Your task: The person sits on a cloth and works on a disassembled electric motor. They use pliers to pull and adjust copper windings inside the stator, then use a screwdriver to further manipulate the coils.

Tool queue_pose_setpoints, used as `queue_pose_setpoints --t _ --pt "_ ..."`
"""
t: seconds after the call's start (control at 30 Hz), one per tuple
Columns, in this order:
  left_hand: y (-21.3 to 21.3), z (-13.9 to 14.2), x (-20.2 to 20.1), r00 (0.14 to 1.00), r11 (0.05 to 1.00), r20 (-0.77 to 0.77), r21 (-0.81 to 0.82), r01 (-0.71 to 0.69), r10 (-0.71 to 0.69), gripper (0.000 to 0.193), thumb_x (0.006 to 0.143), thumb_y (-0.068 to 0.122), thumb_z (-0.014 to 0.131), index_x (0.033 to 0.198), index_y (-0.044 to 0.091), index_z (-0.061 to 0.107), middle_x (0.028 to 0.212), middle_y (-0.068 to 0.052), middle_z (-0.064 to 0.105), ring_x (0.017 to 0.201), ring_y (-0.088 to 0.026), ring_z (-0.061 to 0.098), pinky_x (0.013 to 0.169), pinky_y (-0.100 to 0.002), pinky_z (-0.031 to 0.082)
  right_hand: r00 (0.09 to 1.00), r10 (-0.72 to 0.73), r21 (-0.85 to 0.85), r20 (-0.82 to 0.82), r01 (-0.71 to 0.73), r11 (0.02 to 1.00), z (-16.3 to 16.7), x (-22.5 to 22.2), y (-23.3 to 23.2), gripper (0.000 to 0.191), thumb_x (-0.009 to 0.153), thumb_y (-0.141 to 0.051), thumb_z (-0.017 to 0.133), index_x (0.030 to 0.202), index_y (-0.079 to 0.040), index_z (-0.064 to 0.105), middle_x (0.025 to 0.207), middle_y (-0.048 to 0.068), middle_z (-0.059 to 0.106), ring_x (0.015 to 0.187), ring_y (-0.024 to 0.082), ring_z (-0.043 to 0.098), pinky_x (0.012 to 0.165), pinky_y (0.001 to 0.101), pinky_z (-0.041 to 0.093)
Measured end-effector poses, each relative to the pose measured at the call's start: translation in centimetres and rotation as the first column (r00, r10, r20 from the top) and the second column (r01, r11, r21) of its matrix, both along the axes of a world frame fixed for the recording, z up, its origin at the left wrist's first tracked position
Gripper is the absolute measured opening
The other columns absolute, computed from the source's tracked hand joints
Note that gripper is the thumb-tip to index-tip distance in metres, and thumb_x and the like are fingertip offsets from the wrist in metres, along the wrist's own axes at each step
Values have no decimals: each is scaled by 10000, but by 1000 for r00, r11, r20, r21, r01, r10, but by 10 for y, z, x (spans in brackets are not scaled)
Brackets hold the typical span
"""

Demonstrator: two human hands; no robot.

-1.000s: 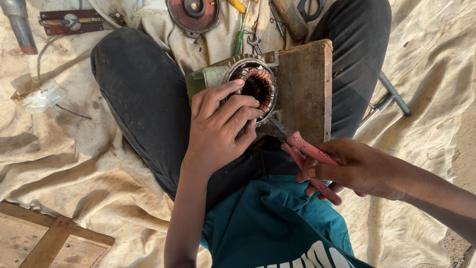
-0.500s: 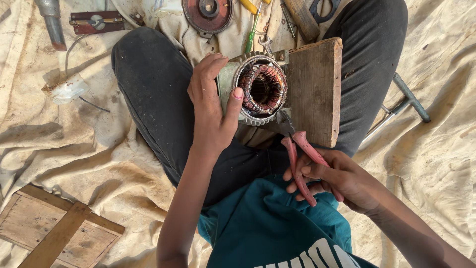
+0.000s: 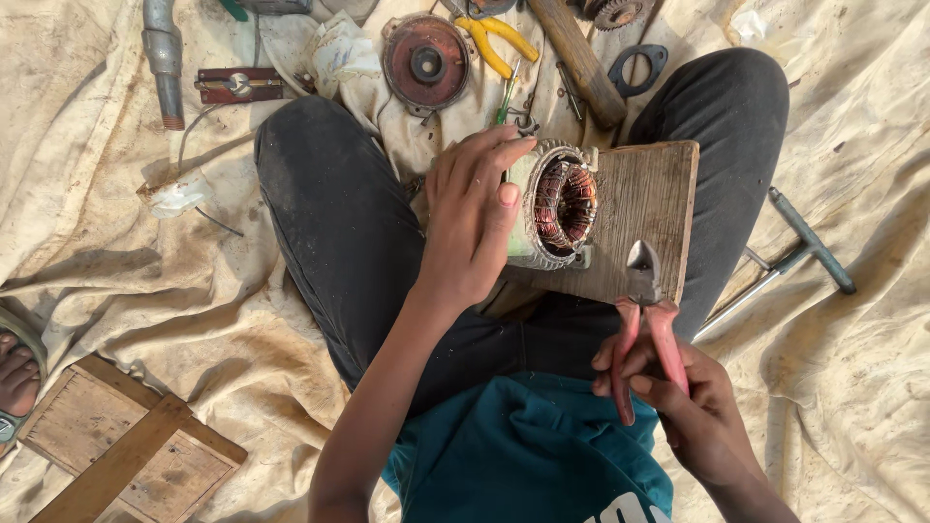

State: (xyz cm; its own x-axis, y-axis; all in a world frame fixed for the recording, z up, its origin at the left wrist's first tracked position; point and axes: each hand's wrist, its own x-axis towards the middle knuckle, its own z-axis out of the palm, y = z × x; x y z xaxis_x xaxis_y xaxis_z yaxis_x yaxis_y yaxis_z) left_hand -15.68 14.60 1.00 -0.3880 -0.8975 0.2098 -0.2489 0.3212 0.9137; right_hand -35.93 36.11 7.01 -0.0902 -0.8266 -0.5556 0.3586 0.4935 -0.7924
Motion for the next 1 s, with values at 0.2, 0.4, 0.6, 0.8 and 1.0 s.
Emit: queue_pose_setpoints --t 0.2,0.4,0.6,0.8,1.0 --pt "-24 -39 14 963 917 204 324 -234 173 590 1111 475 247 1310 47 602 1245 -207 658 1218 -371 567 1073 -454 414 870 -377 -503 -318 182 845 -9 -16 -61 151 1075 -128 611 1114 14 580 1229 197 638 1209 241 622 1130 387 482" --pt "-22 -61 21 960 877 264 435 -203 92 653 1094 543 158 1333 50 514 1313 -234 578 1228 -438 542 1044 -474 425 806 -304 -480 -508 29 877 -48 -18 -106 223 1090 -191 610 1161 17 572 1292 130 597 1243 192 544 1177 368 418" --pt "-34 -62 13 937 560 95 780 -279 335 642 984 598 440 1397 119 550 1385 -113 590 1282 -304 526 1012 -465 401 754 -183 -296 -631 -16 955 -36 -16 -115 282 1022 -227 609 1183 1 571 1171 55 506 916 134 596 642 276 507" --pt "-44 -68 16 786 184 -232 971 153 573 688 906 582 597 1374 77 610 1323 -123 661 1172 -255 650 1030 -436 502 778 -236 -355 -582 18 935 -46 -17 -114 282 1043 -199 610 1244 -7 563 1142 27 551 954 96 583 733 225 512" --pt "-41 -70 20 917 108 -52 994 10 394 941 802 752 497 1568 237 316 1589 -110 396 1458 -287 370 1152 -551 224 831 -302 -307 -467 168 937 -54 -20 -106 325 1017 -175 615 1310 -39 579 1044 18 606 896 101 549 771 241 459"
